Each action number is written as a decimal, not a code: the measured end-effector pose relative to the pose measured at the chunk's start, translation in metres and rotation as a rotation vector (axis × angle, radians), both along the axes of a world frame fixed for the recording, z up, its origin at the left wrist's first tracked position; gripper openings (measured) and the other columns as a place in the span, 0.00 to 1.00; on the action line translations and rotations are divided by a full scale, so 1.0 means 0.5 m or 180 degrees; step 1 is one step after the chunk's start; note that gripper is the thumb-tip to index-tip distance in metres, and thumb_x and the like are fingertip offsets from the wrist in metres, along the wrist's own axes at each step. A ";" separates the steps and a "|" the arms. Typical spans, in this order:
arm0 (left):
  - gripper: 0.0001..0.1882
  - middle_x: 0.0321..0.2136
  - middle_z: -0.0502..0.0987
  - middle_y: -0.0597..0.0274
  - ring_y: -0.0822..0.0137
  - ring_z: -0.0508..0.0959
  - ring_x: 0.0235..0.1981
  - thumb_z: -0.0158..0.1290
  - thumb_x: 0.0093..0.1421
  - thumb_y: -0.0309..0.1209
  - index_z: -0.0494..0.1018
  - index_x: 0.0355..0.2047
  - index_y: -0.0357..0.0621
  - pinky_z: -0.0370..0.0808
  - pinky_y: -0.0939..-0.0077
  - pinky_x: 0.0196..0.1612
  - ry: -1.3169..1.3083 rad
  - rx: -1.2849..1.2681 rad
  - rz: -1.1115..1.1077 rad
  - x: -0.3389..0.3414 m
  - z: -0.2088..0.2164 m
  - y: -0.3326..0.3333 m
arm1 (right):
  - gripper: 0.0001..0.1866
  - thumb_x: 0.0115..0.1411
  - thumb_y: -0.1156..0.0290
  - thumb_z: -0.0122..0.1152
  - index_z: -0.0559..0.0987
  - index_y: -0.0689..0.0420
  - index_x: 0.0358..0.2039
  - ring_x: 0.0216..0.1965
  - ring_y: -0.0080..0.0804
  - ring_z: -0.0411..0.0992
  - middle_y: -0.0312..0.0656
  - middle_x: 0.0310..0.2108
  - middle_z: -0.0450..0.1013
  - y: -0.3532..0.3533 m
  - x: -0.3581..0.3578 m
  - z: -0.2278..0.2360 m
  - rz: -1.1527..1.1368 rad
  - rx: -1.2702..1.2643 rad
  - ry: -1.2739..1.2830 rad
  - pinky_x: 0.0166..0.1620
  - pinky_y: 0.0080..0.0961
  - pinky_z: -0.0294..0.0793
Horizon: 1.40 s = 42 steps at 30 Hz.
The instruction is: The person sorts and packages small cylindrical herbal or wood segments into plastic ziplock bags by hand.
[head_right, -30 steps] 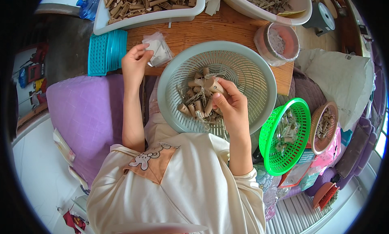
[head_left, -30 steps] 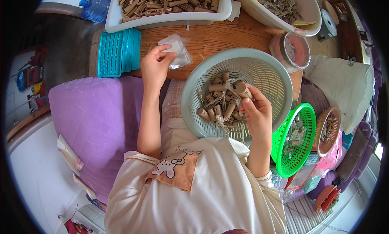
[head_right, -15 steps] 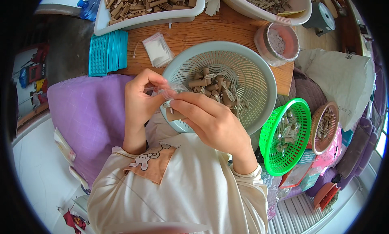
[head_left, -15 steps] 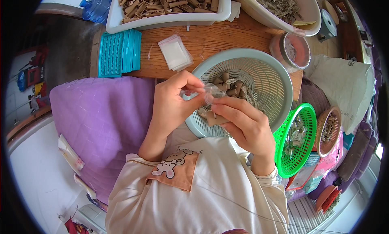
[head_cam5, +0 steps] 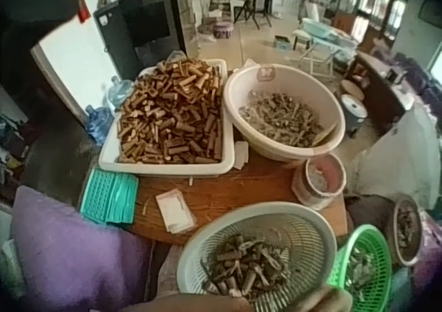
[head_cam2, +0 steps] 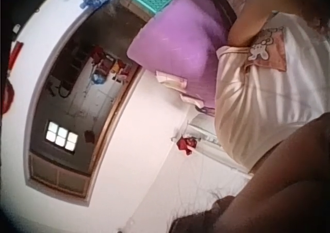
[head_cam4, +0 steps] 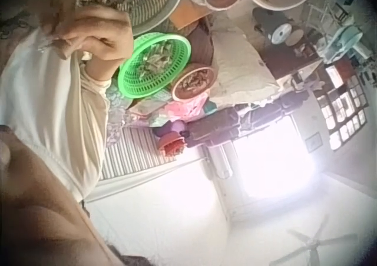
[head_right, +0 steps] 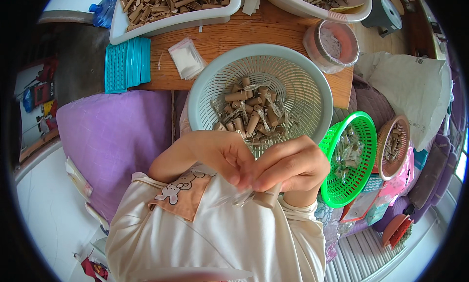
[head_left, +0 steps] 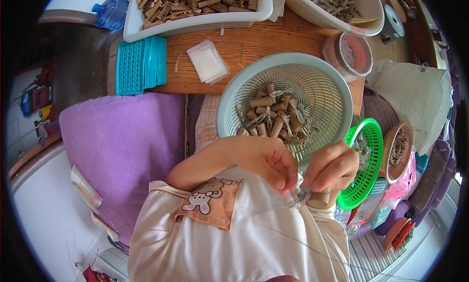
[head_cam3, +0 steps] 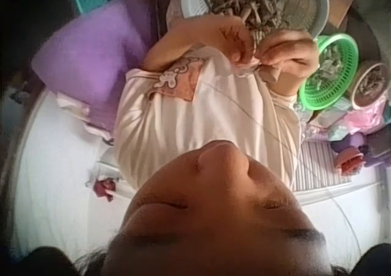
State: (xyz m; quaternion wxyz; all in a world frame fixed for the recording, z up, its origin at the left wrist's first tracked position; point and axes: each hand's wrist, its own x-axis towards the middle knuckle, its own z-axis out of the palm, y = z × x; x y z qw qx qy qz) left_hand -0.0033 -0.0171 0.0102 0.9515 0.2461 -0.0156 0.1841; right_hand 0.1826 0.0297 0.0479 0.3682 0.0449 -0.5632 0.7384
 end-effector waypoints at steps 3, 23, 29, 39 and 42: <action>0.10 0.27 0.75 0.63 0.76 0.74 0.29 0.54 0.52 0.27 0.71 0.34 0.35 0.70 0.85 0.34 0.0587 0.0088 0.0327 -0.016 0.017 0.005 | 0.14 0.56 0.69 0.52 0.76 0.69 0.30 0.25 0.34 0.72 0.56 0.34 0.69 0.015 0.023 -0.009 -0.0258 0.0458 -0.0209 0.27 0.22 0.71; 0.12 0.20 0.76 0.60 0.73 0.76 0.23 0.58 0.43 0.23 0.73 0.31 0.38 0.72 0.81 0.30 0.3738 0.1769 0.2728 -0.063 0.035 0.019 | 0.10 0.53 0.76 0.56 0.73 0.65 0.37 0.20 0.13 0.65 0.35 0.26 0.70 -0.028 -0.025 0.037 -0.2570 -0.1343 -0.2686 0.23 0.09 0.66; 0.15 0.22 0.76 0.59 0.73 0.76 0.25 0.58 0.42 0.20 0.73 0.34 0.36 0.72 0.82 0.31 0.3933 0.2217 0.2778 -0.057 0.051 0.023 | 0.09 0.50 0.81 0.56 0.75 0.65 0.34 0.21 0.14 0.65 0.36 0.27 0.70 -0.027 -0.043 0.044 -0.2535 -0.1355 -0.3010 0.23 0.10 0.66; 0.19 0.27 0.76 0.57 0.69 0.76 0.28 0.60 0.42 0.28 0.72 0.37 0.38 0.72 0.80 0.32 0.3677 0.2757 0.3028 -0.033 0.038 0.026 | 0.09 0.45 0.83 0.58 0.76 0.64 0.31 0.22 0.18 0.66 0.37 0.26 0.67 -0.025 -0.060 0.041 -0.2620 -0.0715 -0.3354 0.24 0.13 0.66; 0.20 0.29 0.76 0.56 0.68 0.77 0.28 0.61 0.42 0.29 0.72 0.37 0.38 0.73 0.79 0.32 0.3716 0.2666 0.2942 -0.025 0.039 0.022 | 0.09 0.43 0.82 0.60 0.75 0.64 0.29 0.21 0.21 0.67 0.39 0.24 0.68 -0.023 -0.057 0.041 -0.2602 -0.0456 -0.3647 0.24 0.15 0.67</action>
